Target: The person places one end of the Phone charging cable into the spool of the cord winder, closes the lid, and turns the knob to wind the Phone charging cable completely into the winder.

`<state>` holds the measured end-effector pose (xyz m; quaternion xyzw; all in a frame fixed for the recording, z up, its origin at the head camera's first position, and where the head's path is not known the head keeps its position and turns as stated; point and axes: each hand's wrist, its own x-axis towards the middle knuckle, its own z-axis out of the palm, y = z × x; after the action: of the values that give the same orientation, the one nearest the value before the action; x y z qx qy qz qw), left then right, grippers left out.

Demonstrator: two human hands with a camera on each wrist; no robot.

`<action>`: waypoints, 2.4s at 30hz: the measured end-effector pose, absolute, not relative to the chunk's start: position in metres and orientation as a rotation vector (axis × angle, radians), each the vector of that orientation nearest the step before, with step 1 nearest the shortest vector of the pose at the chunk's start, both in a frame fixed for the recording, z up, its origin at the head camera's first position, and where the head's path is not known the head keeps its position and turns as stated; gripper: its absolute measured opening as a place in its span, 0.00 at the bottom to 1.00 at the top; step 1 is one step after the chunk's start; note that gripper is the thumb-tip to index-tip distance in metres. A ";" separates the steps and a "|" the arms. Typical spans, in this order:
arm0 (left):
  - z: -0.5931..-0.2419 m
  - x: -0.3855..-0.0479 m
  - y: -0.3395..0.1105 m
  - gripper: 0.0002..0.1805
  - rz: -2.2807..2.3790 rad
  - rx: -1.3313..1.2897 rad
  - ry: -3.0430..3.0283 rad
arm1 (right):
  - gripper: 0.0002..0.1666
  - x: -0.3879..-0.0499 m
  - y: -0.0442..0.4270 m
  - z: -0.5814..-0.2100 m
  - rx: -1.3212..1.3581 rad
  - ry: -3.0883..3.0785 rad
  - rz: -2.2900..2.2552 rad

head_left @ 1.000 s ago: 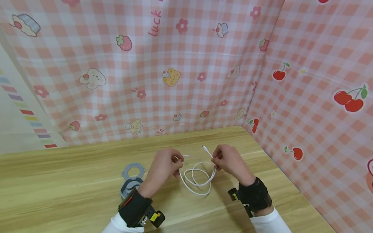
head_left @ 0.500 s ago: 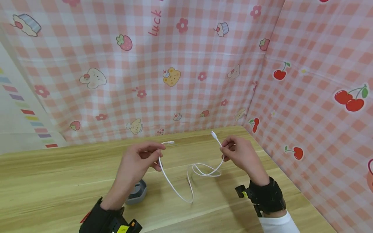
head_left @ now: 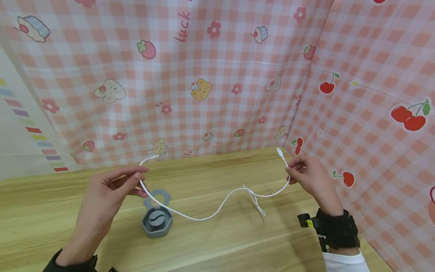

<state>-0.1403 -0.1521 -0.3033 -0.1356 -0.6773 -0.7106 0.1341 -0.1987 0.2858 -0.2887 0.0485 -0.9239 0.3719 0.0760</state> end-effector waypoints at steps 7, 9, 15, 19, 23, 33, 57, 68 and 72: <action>-0.296 -0.137 -0.166 0.14 -2.077 -0.351 -1.626 | 0.08 -0.202 0.305 -0.307 0.117 -2.911 1.027; -0.293 -0.137 -0.169 0.14 -2.068 -0.320 -1.523 | 0.07 -0.204 0.311 -0.313 0.090 -2.919 1.030; -0.282 -0.136 -0.189 0.15 -2.060 -0.302 -1.206 | 0.05 -0.209 0.328 -0.323 -0.024 -2.932 0.837; -0.279 -0.136 -0.205 0.17 -2.052 -0.280 -1.074 | 0.05 -0.211 0.338 -0.329 -0.103 -2.951 0.757; -0.280 -0.136 -0.211 0.16 -2.075 -0.257 -0.988 | 0.04 -0.214 0.345 -0.340 -0.135 -2.969 0.698; -0.286 -0.127 -0.186 0.15 -2.092 -0.268 -1.100 | 0.01 -0.224 0.335 -0.371 0.088 -3.020 0.530; -0.311 -0.106 -0.085 0.13 -1.447 -0.503 -1.667 | 0.07 -0.144 0.123 -0.282 1.130 -2.468 0.987; -0.311 -0.108 -0.070 0.09 -1.169 -0.527 -1.776 | 0.04 -0.135 0.093 -0.286 1.253 -2.293 1.053; -0.312 -0.111 -0.073 0.06 -0.911 -0.575 -1.775 | 0.02 -0.136 0.095 -0.287 1.231 -2.263 1.048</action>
<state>-0.1110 -0.0728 -0.3123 -0.2385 -0.7366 -0.3779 0.5077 -0.1359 0.0949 -0.2869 0.4355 -0.8004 0.3708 0.1794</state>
